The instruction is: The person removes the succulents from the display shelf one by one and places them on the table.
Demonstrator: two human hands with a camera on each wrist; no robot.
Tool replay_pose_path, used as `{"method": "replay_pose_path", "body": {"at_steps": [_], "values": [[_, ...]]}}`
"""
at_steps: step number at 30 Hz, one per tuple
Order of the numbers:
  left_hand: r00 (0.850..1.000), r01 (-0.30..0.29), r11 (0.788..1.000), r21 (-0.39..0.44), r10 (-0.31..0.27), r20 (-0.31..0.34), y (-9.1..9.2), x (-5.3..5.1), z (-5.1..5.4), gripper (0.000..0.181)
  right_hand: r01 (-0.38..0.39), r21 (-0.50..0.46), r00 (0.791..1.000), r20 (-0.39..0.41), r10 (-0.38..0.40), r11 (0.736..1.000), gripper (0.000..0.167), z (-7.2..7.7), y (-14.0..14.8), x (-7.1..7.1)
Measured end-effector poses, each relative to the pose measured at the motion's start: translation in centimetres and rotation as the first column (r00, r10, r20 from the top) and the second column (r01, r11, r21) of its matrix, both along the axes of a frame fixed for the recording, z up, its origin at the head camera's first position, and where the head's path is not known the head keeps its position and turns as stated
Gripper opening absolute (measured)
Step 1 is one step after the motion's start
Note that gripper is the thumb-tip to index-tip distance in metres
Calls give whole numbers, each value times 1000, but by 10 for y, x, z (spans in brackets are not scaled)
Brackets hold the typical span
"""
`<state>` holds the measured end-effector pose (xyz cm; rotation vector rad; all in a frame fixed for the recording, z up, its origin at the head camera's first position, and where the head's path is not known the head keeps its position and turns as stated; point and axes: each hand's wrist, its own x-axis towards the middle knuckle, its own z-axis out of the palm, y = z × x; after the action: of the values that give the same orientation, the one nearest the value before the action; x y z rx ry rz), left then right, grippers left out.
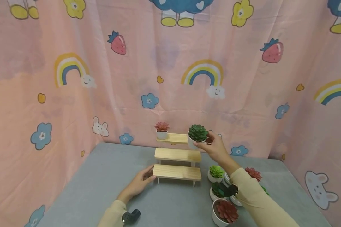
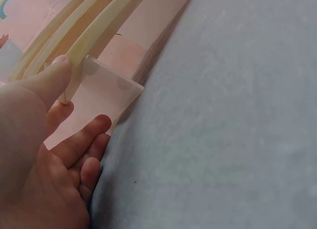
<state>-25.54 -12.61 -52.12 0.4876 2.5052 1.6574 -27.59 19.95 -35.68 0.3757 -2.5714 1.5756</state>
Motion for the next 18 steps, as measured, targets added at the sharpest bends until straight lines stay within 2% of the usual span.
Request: {"method": "replay_pose_path", "body": {"at_steps": [4, 11, 18], "values": [[1000, -5, 1000, 3, 5, -3, -1, 0, -1, 64, -22, 22, 1000, 3, 22, 1000, 67, -2, 7, 5], [1000, 4, 1000, -8, -5, -25, 0, -3, 2, 63, -23, 20, 1000, -8, 23, 1000, 61, -4, 23, 17], [998, 26, 1000, -11, -26, -55, -1, 0, -4, 63, -31, 7, 999, -17, 31, 999, 59, -12, 37, 28]]}}
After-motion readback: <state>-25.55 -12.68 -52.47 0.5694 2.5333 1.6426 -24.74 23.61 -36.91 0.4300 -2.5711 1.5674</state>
